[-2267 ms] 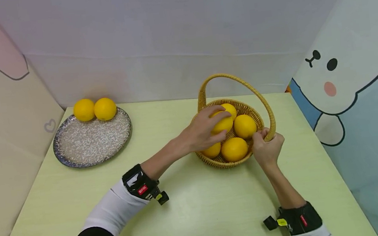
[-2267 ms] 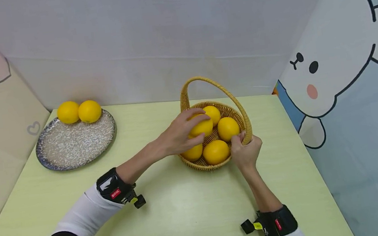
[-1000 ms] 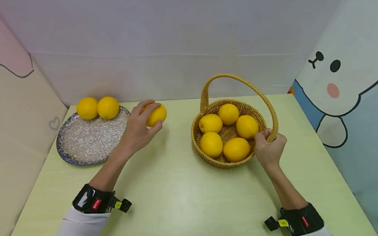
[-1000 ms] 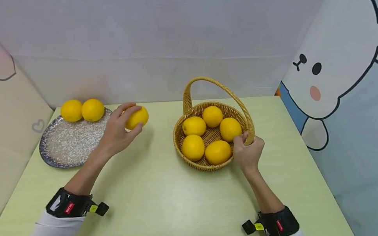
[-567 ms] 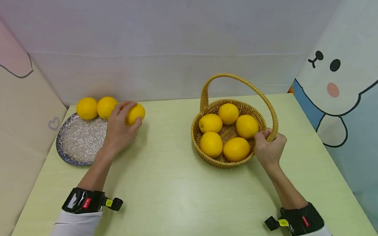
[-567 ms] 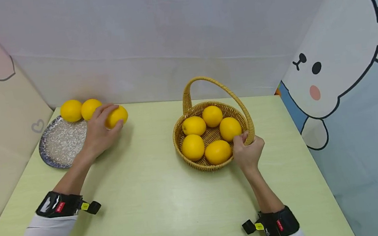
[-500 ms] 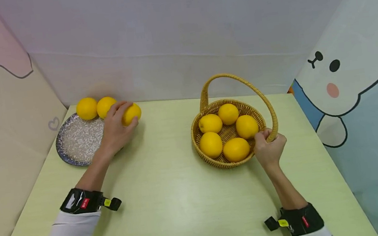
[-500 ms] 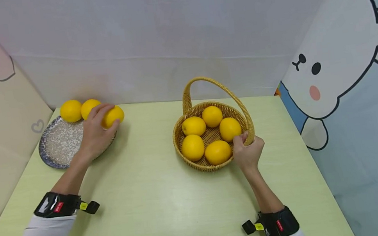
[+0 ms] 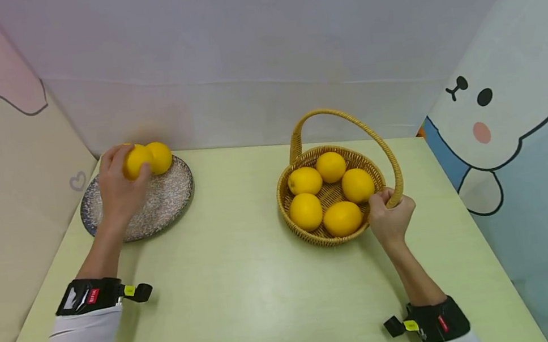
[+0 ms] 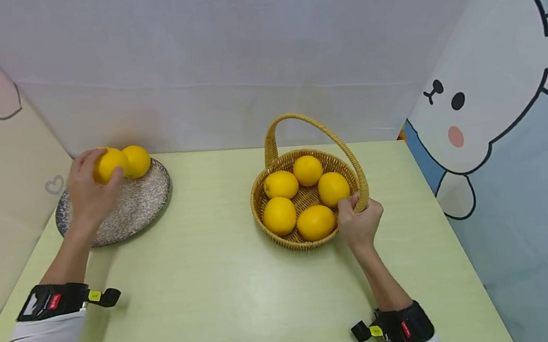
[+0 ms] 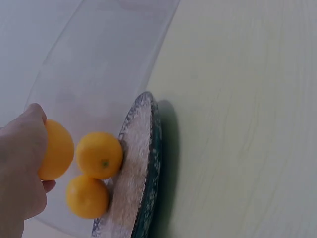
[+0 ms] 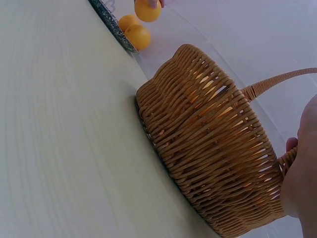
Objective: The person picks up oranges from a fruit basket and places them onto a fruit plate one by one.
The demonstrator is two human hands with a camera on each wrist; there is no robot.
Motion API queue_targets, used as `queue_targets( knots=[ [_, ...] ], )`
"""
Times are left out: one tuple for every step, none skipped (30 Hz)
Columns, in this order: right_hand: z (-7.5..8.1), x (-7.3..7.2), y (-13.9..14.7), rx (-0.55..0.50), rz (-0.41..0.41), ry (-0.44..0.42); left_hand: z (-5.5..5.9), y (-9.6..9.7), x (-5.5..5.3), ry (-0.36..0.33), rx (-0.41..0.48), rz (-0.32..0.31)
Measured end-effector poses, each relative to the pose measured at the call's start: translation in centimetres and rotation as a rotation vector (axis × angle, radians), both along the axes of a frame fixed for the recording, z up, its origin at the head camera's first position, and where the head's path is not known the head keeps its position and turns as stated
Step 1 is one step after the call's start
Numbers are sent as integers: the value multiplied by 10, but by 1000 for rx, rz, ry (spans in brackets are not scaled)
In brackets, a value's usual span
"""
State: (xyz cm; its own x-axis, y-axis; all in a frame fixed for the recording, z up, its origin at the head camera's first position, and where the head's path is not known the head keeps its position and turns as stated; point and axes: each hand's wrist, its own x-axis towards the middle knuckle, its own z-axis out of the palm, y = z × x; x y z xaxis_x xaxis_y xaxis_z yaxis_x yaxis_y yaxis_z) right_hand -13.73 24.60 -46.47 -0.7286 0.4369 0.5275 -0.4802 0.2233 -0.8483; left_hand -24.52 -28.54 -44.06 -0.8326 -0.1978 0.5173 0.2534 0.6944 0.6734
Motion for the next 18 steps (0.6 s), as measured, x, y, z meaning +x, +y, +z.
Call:
queue_targets(
  knots=[
    [0, 0, 0, 3, 3, 3, 1, -5, 1, -7, 4, 17],
    [0, 0, 1, 7, 6, 6, 2, -9, 1, -14, 13, 30],
    [0, 0, 1, 10, 8, 9, 4, -13, 1, -13, 20, 47],
    [0, 0, 1, 10, 13, 9, 4, -17, 2, -14, 27, 66],
    [0, 0, 1, 8, 15, 10, 5, -21, 1, -16, 37, 84],
    [0, 0, 1, 10, 19, 9, 6, -25, 1, -15, 42, 105],
    [0, 0, 1, 5, 17, 9, 6, -29, 1, -13, 47, 128],
    [1, 0, 0, 3, 16, 8, 6, -33, 0, -11, 56, 150],
    [2, 1, 0, 2, 13, 6, 6, -36, -1, -13, 60, 177],
    [4, 1, -2, 2, 9, 6, 5, -41, -2, -17, 65, 197],
    [6, 2, -4, 2, 4, 6, 4, -44, -2, -19, 66, 217],
    [9, 4, -6, 4, 1, 5, 3, -47, -2, -22, 69, 235],
    [12, 5, -8, 1, -2, 5, 2, -50, -3, -25, 74, 252],
    [15, 7, -10, 2, -3, 5, 0, -53, -3, -35, 79, 268],
    [19, 9, -12, 0, -5, 5, -1, -56, -3, -43, 81, 281],
    [22, 10, -14, -4, -8, 5, -3, -58, -3, -48, 82, 288],
    [24, 12, -15, -9, -8, 2, -4, -60, -4, -57, 81, 297],
    [25, 12, -16, -11, -8, 1, -6, -62, -4, -66, 82, 302]
  ],
)
